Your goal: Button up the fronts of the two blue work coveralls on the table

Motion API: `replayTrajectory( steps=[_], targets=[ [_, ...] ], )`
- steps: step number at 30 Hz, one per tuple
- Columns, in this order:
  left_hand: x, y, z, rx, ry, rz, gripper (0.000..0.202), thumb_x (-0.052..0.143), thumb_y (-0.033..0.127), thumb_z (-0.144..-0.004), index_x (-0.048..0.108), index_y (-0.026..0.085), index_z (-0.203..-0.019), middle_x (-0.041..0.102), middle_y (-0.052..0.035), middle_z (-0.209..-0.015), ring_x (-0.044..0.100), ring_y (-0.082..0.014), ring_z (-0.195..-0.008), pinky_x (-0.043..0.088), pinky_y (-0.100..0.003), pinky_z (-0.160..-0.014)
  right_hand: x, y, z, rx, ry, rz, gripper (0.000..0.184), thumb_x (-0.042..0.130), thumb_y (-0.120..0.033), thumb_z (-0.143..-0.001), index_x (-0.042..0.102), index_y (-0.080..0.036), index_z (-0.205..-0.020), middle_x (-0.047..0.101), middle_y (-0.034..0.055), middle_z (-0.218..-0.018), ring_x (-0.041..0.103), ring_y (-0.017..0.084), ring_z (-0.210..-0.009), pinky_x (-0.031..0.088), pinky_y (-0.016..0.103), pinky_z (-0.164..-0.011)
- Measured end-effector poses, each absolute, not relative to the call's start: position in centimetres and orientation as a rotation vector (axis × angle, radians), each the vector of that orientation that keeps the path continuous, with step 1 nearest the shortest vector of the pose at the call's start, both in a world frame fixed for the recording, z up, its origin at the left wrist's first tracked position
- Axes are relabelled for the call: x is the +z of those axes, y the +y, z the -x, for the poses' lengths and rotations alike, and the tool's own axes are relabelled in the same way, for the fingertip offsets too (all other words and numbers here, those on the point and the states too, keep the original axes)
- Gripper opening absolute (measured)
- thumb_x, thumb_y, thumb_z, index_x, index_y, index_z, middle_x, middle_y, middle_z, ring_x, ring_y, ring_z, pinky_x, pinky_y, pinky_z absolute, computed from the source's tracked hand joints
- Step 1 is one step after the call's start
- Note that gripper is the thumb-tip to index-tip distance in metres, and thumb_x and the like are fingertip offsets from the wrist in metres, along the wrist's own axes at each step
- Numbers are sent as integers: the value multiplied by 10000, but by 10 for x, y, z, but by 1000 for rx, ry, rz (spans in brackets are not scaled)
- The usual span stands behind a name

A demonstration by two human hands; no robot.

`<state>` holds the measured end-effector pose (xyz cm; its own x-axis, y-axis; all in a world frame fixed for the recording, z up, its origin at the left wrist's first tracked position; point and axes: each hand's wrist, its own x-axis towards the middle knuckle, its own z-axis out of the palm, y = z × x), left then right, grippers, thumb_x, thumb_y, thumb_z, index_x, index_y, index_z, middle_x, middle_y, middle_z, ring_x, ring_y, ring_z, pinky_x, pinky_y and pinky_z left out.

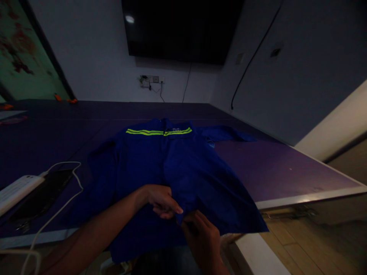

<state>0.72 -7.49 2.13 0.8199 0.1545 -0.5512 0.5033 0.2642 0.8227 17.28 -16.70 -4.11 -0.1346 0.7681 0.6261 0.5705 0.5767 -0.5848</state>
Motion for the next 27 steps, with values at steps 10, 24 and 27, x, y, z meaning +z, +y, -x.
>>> replayTrajectory(
  steps=[10, 24, 27],
  targets=[
    [33, -76, -4, -83, 459, -1356, 431, 648, 536, -604, 546, 123, -534, 463, 33, -381, 321, -43, -250, 130, -195, -258, -43, -167, -188, 135, -1779, 1049, 284, 620, -296, -723, 558, -194, -981, 629, 77, -857, 606, 178, -728, 505, 269, -605],
    [23, -57, 5, 261, 543, -1307, 427, 647, 417, -668, 604, 111, -963, 513, 44, -505, 365, -27, -341, 216, -147, -305, -25, -142, -229, 68, -1424, 1287, 284, 535, -349, -782, 495, -162, -572, 454, -36, -495, 415, 71, -445, 338, 174, -440],
    [21, -53, 7, 372, 631, -1259, 393, 633, 413, -678, 606, 105, -921, 516, 37, -516, 377, -25, -350, 217, -144, -318, -22, -135, -246, 105, -1320, 1399, 368, 521, -417, -775, 417, -168, -524, 355, -54, -478, 331, 59, -438, 277, 179, -420]
  ],
)
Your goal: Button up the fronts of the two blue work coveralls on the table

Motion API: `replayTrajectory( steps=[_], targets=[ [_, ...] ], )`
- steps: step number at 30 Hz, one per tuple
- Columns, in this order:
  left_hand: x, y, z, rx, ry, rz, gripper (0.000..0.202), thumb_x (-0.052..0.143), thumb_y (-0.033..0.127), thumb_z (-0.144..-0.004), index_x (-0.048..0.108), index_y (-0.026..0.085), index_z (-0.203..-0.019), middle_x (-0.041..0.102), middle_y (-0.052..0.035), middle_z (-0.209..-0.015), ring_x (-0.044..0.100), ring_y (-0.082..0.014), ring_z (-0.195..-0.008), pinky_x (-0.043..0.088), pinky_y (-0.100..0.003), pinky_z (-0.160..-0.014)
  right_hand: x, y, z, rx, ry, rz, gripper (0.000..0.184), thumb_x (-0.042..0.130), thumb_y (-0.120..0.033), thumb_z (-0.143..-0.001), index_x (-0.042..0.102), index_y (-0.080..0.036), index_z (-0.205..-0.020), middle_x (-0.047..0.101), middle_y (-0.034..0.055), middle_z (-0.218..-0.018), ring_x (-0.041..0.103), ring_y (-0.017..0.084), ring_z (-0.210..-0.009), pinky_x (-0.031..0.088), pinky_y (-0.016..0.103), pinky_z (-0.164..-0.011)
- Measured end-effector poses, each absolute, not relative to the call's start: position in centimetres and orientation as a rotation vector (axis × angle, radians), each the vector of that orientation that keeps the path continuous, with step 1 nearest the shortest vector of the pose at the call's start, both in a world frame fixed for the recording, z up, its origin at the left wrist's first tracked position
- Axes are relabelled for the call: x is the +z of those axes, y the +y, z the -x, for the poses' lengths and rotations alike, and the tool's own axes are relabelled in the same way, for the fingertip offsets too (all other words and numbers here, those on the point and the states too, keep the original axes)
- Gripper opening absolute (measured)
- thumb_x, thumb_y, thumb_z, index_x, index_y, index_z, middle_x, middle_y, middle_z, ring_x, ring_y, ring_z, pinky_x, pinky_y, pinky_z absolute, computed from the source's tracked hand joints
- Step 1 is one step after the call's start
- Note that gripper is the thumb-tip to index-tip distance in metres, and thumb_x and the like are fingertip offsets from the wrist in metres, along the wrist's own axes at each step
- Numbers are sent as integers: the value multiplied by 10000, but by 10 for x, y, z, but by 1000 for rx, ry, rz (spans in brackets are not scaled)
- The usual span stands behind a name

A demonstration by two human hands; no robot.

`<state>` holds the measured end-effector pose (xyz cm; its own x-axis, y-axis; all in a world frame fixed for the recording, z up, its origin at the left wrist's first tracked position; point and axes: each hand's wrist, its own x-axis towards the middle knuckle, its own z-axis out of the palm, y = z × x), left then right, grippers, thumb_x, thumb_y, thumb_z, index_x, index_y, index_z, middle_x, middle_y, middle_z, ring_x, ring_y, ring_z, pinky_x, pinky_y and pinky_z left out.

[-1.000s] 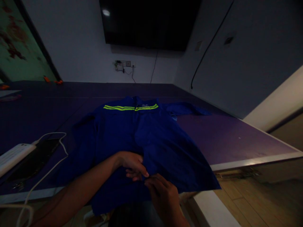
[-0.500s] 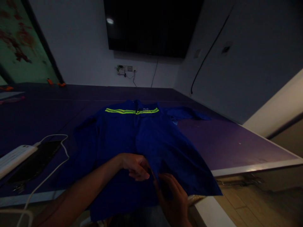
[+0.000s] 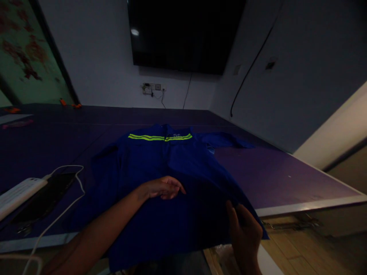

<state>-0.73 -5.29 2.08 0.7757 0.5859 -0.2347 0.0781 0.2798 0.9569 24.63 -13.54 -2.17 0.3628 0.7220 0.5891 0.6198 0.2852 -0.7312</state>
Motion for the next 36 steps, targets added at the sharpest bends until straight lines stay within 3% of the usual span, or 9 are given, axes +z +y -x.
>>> replayTrajectory(
  steps=[8, 11, 14, 18, 22, 25, 30, 33, 36],
  targets=[
    [9, -36, 7, 929, 947, -1066, 378, 571, 492, -688, 541, 115, -667, 419, 62, -423, 327, -21, -308, 154, -154, -326, -26, -137, -263, 120, -1305, 1453, 398, 524, -459, -756, 392, -175, -510, 332, -55, -464, 320, 57, -419, 264, 177, -395],
    [7, -27, 11, 1117, 1094, -997, 396, 569, 517, -670, 508, 129, -623, 404, 71, -403, 315, -22, -294, 160, -157, -325, -34, -140, -258, 91, -1423, 1379, 336, 544, -430, -754, 469, -174, -550, 425, -36, -475, 397, 75, -426, 326, 180, -411],
    [5, -20, 18, 1252, 1209, -966, 416, 565, 544, -650, 502, 134, -615, 414, 70, -399, 333, -29, -297, 175, -158, -327, -39, -149, -253, 3, -1615, 1170, 232, 564, -404, -746, 581, -177, -701, 586, 30, -615, 541, 135, -551, 430, 217, -518],
    [-2, -13, 27, 1389, 1401, -1030, 427, 558, 565, -636, 512, 140, -617, 444, 63, -422, 364, -38, -320, 220, -161, -347, -26, -158, -250, 133, -2056, 777, 304, 552, -477, -735, 617, -187, -795, 635, 83, -755, 590, 183, -734, 456, 261, -648],
    [-18, -3, 32, 1509, 1623, -1246, 401, 513, 543, -680, 522, 150, -606, 509, 31, -494, 444, -67, -403, 311, -179, -410, 14, -127, -231, 397, -2226, 738, 407, 442, -499, -811, 601, -155, -659, 585, 39, -596, 530, 114, -565, 400, 218, -559],
    [-23, 8, 34, 1413, 1869, -1416, 335, 442, 436, -764, 570, 149, -649, 587, -17, -577, 542, -114, -538, 366, -198, -494, 43, -66, -199, 641, -2222, 890, 452, 410, -450, -845, 558, -138, -553, 526, 0, -493, 463, 69, -461, 339, 177, -466],
    [-10, 30, 34, 1012, 2325, -1412, 288, 380, 273, -799, 636, 142, -797, 661, -87, -713, 621, -182, -735, 405, -234, -601, 41, 54, -128, 1175, -1989, 1209, 286, 471, -343, -830, 593, -133, -679, 566, -18, -502, 464, 61, -378, 350, 152, -378],
    [-1, 44, 28, 783, 2525, -1355, 275, 402, 266, -792, 626, 141, -892, 664, -134, -858, 625, -224, -833, 430, -264, -635, 17, 101, -97, 1190, -1727, 1449, 223, 479, -299, -829, 589, -134, -726, 590, -16, -518, 507, 68, -387, 410, 156, -409],
    [0, 57, 22, 654, 2628, -1446, 284, 376, 215, -810, 598, 126, -963, 654, -160, -889, 624, -238, -867, 449, -290, -671, -3, 128, -81, 1088, -1676, 1474, 315, 417, -353, -856, 592, -135, -710, 620, 12, -550, 567, 82, -451, 433, 149, -445]
  ],
)
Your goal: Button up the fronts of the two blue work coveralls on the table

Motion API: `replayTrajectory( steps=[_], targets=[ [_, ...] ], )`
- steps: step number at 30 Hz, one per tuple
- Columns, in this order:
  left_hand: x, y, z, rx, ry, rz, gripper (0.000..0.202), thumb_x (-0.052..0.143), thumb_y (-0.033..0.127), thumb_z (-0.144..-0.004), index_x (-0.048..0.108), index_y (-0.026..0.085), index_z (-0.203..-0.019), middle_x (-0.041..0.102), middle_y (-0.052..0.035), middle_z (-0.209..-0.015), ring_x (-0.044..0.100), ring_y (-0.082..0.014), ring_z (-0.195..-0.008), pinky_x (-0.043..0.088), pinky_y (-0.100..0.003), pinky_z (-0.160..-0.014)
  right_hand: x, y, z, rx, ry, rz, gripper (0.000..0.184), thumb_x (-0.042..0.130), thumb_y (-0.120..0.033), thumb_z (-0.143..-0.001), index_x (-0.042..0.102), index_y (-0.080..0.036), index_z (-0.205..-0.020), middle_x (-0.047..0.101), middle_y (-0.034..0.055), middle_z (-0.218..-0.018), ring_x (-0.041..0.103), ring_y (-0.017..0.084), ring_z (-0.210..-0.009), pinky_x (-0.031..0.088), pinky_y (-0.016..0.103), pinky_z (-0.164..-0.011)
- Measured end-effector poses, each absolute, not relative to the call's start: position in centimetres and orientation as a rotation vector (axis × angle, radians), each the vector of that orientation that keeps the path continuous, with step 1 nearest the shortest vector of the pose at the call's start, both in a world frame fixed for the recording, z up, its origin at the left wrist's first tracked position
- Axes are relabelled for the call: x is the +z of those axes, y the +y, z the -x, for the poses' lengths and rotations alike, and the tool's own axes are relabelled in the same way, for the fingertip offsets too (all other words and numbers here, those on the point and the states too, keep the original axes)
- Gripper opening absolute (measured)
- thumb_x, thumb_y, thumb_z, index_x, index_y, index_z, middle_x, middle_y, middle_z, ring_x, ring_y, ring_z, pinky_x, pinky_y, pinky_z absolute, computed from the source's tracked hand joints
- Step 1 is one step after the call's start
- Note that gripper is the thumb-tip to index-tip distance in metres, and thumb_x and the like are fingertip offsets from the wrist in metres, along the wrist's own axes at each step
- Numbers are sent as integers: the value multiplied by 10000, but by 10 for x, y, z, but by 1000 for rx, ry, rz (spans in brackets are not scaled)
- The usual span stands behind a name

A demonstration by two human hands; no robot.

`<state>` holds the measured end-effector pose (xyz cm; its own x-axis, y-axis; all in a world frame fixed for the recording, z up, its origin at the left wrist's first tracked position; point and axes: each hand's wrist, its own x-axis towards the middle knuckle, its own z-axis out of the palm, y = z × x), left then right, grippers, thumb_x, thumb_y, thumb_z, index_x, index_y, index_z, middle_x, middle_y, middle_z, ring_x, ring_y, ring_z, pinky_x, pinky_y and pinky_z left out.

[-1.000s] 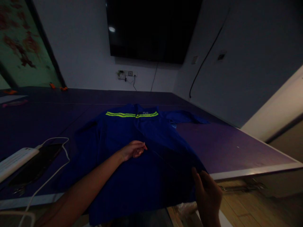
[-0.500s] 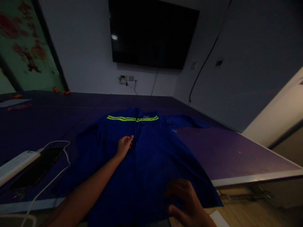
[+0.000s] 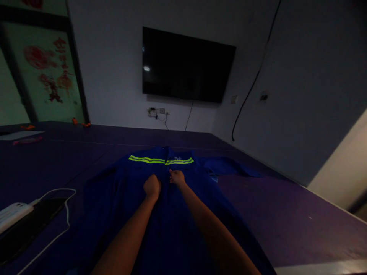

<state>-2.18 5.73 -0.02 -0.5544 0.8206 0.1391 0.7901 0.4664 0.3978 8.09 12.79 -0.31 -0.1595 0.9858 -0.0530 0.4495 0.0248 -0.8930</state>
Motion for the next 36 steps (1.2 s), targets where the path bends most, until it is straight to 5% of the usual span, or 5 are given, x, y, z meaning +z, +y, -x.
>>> replayTrajectory(
  steps=[9, 18, 24, 36],
  targets=[
    [-7, 97, 32, 539, 2555, -1736, 323, 280, 137, -838, 564, 83, -982, 642, -182, -855, 624, -266, -858, 460, -312, -670, -21, 180, -55, 805, -1660, 1558, 530, 399, -566, -786, 554, -161, -480, 606, 95, -467, 596, 159, -443, 432, 209, -447],
    [-4, 133, 38, 598, 2507, -1891, 336, 263, 119, -861, 533, 150, -1058, 601, -127, -1020, 566, -198, -971, 444, -282, -777, -30, 193, -36, 476, -1682, 1505, 348, 526, -436, -737, 579, -166, -522, 645, 105, -567, 623, 203, -570, 416, 233, -513],
    [-10, 137, 46, 752, 2372, -2004, 330, 352, 172, -852, 511, 190, -1140, 531, -77, -1191, 491, -185, -1072, 390, -287, -896, -37, 204, -36, 631, -1627, 1366, 163, 485, -218, -739, 617, -149, -671, 674, 56, -681, 631, 145, -618, 427, 174, -523],
    [-16, 144, 51, 714, 2261, -2066, 349, 399, 196, -833, 530, 258, -1151, 478, -15, -1286, 489, -192, -1090, 376, -294, -909, -44, 218, -44, 1069, -1433, 1145, 78, 488, -142, -697, 560, -149, -670, 600, -16, -502, 587, 122, -439, 465, 181, -446]
  ],
)
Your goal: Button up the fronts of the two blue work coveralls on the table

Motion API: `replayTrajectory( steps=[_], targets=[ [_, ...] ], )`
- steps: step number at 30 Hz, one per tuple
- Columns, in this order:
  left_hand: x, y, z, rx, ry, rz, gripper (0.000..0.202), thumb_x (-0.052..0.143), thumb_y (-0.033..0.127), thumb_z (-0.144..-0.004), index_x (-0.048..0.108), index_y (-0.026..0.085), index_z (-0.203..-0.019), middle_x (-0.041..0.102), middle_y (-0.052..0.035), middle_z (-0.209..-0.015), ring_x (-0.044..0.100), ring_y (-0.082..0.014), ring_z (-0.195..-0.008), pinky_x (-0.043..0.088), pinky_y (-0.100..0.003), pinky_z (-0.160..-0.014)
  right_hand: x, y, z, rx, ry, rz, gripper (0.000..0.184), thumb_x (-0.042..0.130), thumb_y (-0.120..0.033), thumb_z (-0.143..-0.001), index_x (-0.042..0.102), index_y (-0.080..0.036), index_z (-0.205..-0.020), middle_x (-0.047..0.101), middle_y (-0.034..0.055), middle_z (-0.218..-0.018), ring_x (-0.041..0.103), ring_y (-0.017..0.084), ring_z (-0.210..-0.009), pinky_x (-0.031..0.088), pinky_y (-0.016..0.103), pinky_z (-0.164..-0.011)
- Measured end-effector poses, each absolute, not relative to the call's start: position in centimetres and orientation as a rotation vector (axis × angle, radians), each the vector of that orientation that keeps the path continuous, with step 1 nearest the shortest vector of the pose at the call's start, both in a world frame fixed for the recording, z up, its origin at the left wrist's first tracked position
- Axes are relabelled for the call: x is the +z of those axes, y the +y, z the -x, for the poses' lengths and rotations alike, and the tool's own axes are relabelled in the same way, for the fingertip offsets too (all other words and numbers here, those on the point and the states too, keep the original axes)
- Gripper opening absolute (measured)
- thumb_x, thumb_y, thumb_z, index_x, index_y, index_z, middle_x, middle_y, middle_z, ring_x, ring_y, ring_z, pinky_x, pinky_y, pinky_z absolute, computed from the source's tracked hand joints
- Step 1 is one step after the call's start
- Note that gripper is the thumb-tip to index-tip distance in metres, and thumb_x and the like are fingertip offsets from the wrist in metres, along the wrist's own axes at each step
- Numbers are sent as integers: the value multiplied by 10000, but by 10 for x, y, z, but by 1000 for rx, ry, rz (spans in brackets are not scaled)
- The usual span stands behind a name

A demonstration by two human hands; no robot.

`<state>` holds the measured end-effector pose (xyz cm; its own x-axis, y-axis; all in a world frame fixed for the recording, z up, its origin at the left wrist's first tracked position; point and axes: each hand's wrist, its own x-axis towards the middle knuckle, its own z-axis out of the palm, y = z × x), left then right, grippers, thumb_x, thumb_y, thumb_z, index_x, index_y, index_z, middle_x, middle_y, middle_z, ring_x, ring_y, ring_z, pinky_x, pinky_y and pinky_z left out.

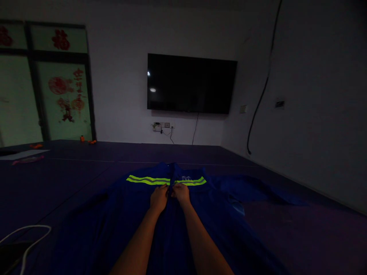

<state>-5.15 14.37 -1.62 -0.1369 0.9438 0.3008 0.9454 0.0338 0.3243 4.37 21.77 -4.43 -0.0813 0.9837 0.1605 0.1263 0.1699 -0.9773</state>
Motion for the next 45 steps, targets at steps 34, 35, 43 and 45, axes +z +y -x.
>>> replayTrajectory(
  steps=[34, 35, 43, 45],
  targets=[
    [-21, 154, 58, -1155, -2047, 2166, 373, 334, 17, -760, 621, 172, -939, 590, -45, -1061, 546, -98, -972, 389, -178, -872, -41, 214, -39, 913, -1626, 1080, 141, 491, -146, -661, 562, -155, -540, 564, -26, -481, 529, 110, -401, 370, 165, -359],
    [-22, 156, 59, -1217, -2024, 2159, 377, 332, 13, -753, 627, 171, -927, 597, -49, -1041, 548, -101, -966, 393, -184, -873, -42, 215, -38, 925, -1607, 1073, 124, 496, -157, -658, 565, -152, -555, 563, -25, -489, 526, 108, -401, 372, 165, -355],
    [-36, 177, 71, -1905, -1833, 2041, 295, 417, 53, -672, 678, 145, -771, 637, -88, -937, 576, -168, -912, 435, -322, -882, -47, 222, -35, 997, -1487, 987, 146, 478, -234, -661, 580, -132, -643, 568, -10, -527, 511, 115, -408, 356, 182, -334],
    [-38, 181, 76, -2006, -1819, 2040, 251, 458, 91, -662, 686, 157, -743, 647, -83, -917, 581, -180, -903, 436, -339, -883, -49, 226, -35, 994, -1476, 949, 159, 477, -252, -664, 578, -134, -630, 583, 1, -535, 534, 128, -445, 379, 193, -375]
  ],
)
